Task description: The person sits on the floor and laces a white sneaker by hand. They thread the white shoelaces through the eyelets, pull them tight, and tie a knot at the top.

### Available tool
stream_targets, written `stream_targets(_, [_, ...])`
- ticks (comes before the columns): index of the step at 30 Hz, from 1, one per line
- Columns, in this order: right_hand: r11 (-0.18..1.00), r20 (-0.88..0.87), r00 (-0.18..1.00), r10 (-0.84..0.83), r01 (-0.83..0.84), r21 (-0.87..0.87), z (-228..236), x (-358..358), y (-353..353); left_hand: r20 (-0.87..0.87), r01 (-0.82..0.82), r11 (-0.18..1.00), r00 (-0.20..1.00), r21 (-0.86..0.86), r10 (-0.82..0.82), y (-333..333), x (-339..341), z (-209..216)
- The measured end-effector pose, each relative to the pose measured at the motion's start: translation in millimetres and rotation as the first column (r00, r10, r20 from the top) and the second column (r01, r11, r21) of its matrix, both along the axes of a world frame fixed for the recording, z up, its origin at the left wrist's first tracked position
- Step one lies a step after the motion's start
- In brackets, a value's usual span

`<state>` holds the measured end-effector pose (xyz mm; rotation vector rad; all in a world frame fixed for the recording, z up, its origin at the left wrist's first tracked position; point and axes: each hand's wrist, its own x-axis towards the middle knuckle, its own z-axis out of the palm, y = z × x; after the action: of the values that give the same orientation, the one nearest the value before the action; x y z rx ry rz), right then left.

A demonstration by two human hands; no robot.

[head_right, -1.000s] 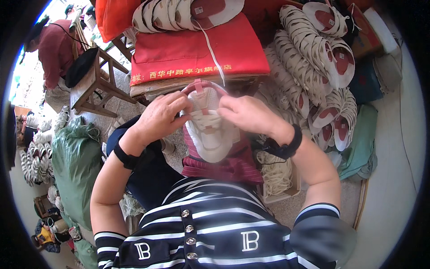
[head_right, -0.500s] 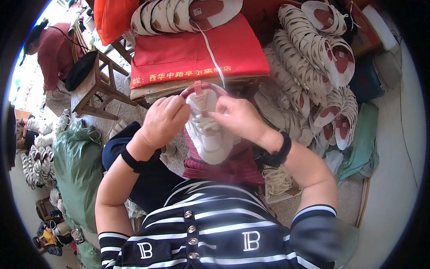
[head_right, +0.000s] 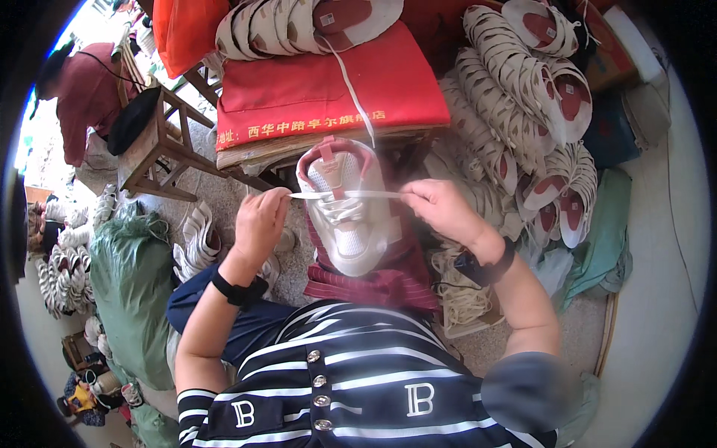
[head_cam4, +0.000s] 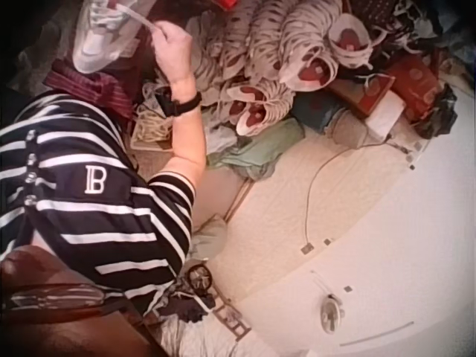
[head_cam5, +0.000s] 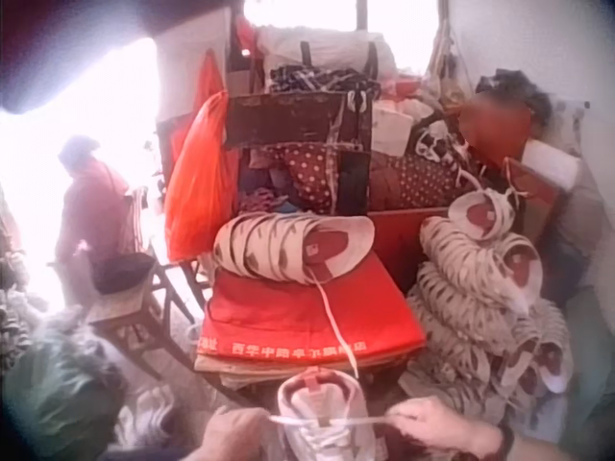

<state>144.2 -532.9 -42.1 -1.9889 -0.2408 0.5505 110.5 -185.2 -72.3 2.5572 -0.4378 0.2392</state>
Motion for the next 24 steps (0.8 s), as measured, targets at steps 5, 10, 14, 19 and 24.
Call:
stream_targets(5, [0.929,0.645,0.762,0.056,0.196,-0.313,-40.3,9.3,-33.2,-0.545,-0.531,0.127,0.801,-0.838,-0.249,-7.9,-1.4,-1.9])
stream_targets(10, [0.681,-0.341,0.792,-0.507,0.610,0.405,-44.4,19.8,-47.5,-0.182,-0.537,-0.645,0.826,-0.545,-0.534,36.2,-1.9,-12.3])
stream_targets(14, [0.131,-0.612,0.574,-0.543,0.779,0.614,-82.8,34.2,-135.9,-0.521,-0.591,-0.585,0.796,-0.555,-0.310,105.2,-5.9,-25.5])
stream_targets(19, [0.018,-0.576,0.434,-0.692,0.809,0.588,-79.7,34.2,-206.5,-0.591,-0.493,-0.593,0.806,-0.636,-0.037,210.7,-35.6,-61.5])
stream_targets(24, [0.280,-0.243,0.475,-0.846,0.782,0.556,-57.4,42.2,-186.1,-0.628,-0.469,-0.477,0.735,-0.743,0.256,240.2,-53.1,-73.5])
